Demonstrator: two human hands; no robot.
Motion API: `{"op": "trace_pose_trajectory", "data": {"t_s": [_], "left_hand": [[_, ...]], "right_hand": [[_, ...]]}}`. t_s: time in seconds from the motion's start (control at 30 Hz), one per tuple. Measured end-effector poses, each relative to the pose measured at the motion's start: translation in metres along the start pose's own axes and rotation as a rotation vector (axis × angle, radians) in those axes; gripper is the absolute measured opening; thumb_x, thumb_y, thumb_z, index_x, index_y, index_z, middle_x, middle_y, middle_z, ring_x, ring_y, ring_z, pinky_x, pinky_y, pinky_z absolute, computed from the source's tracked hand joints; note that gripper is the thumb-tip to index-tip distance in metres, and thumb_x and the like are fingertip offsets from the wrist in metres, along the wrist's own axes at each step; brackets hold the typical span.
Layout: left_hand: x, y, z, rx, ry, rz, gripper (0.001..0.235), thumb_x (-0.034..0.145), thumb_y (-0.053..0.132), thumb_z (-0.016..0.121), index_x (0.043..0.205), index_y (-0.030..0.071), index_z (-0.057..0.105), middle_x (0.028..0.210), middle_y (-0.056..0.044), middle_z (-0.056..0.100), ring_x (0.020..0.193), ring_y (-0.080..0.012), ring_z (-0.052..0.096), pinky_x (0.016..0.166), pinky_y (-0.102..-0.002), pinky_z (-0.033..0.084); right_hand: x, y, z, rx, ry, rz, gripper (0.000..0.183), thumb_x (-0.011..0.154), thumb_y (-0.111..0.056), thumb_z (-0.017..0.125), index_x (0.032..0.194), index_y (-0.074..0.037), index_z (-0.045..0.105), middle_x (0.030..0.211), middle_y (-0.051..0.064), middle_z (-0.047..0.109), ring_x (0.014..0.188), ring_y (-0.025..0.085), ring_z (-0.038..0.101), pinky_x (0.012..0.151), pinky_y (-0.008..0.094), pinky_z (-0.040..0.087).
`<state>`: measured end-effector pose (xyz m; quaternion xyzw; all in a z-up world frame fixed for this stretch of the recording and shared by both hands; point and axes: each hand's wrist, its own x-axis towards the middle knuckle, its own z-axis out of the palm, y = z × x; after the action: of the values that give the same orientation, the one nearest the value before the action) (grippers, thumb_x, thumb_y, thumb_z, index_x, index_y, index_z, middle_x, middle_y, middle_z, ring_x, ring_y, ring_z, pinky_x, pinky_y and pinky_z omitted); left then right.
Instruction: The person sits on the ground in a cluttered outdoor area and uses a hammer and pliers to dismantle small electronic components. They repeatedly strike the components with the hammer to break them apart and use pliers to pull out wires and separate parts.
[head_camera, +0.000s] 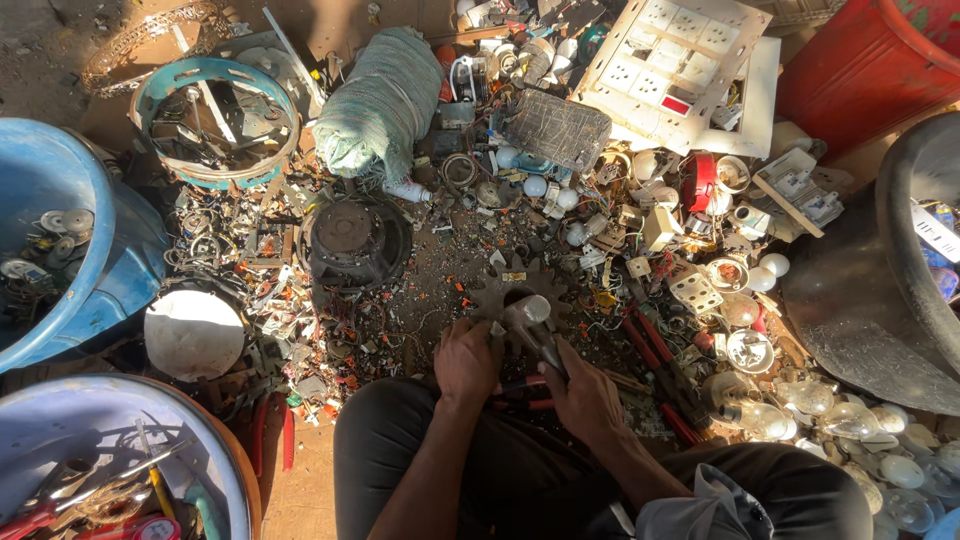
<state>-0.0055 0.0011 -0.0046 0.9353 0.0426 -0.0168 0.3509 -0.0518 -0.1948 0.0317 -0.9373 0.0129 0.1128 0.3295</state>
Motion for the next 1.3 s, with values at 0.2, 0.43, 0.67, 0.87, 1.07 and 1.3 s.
{"op": "trace_pose_trajectory", "data": {"t_s": [0.2, 0.43, 0.67, 0.87, 1.07, 1.3], "left_hand": [[0.002, 0.001, 0.003, 0.014, 0.011, -0.008, 0.035, 0.082, 0.022, 0.078, 0.114, 0.008, 0.078, 0.120, -0.012, 0.071, 0.117, -0.0354, 0.063, 0.098, -0.053, 0.051], [-0.001, -0.003, 0.004, -0.068, -0.131, -0.201, 0.047, 0.090, 0.031, 0.079, 0.124, 0.002, 0.065, 0.118, -0.023, 0.064, 0.109, -0.0412, 0.065, 0.097, -0.052, 0.052], [0.003, -0.007, 0.011, -0.023, 0.033, 0.079, 0.049, 0.077, 0.013, 0.085, 0.118, 0.004, 0.060, 0.115, -0.019, 0.059, 0.112, -0.0395, 0.057, 0.097, -0.054, 0.047], [0.001, -0.004, 0.015, -0.037, 0.005, 0.126, 0.085, 0.073, 0.004, 0.088, 0.143, 0.005, 0.040, 0.123, -0.022, 0.050, 0.117, -0.0425, 0.051, 0.100, -0.054, 0.045], [0.000, -0.007, 0.017, -0.027, 0.006, 0.145, 0.088, 0.075, 0.002, 0.084, 0.147, 0.003, 0.034, 0.126, -0.022, 0.049, 0.118, -0.0429, 0.050, 0.101, -0.054, 0.044], [0.003, -0.005, 0.018, 0.000, -0.006, 0.161, 0.086, 0.077, 0.001, 0.082, 0.148, 0.001, 0.033, 0.130, -0.023, 0.054, 0.119, -0.0434, 0.052, 0.105, -0.054, 0.044]], "right_hand": [[-0.006, 0.014, 0.012, -0.073, 0.173, -0.267, 0.056, 0.102, -0.032, 0.061, 0.146, 0.000, 0.048, 0.109, 0.024, 0.074, 0.082, 0.034, 0.077, 0.059, 0.045, 0.060], [0.006, 0.014, 0.020, -0.081, -0.031, 0.023, 0.054, 0.101, -0.037, 0.060, 0.148, -0.011, 0.051, 0.092, 0.015, 0.078, 0.077, 0.031, 0.077, 0.063, 0.046, 0.055], [-0.005, -0.001, 0.002, 0.150, 0.088, -0.047, 0.054, 0.100, -0.034, 0.062, 0.145, -0.006, 0.052, 0.098, 0.016, 0.077, 0.076, 0.027, 0.078, 0.061, 0.046, 0.059], [-0.003, -0.018, -0.014, -0.063, 0.015, -0.073, 0.054, 0.101, -0.036, 0.061, 0.146, -0.008, 0.053, 0.100, 0.018, 0.077, 0.082, 0.032, 0.077, 0.065, 0.047, 0.058], [-0.007, -0.020, -0.019, -0.067, 0.113, -0.173, 0.057, 0.100, -0.039, 0.063, 0.144, -0.004, 0.051, 0.107, 0.021, 0.076, 0.080, 0.033, 0.078, 0.062, 0.046, 0.060], [-0.001, -0.023, -0.022, -0.198, -0.117, 0.060, 0.056, 0.102, -0.038, 0.059, 0.151, -0.012, 0.050, 0.095, 0.018, 0.078, 0.075, 0.033, 0.076, 0.066, 0.047, 0.057]]}}
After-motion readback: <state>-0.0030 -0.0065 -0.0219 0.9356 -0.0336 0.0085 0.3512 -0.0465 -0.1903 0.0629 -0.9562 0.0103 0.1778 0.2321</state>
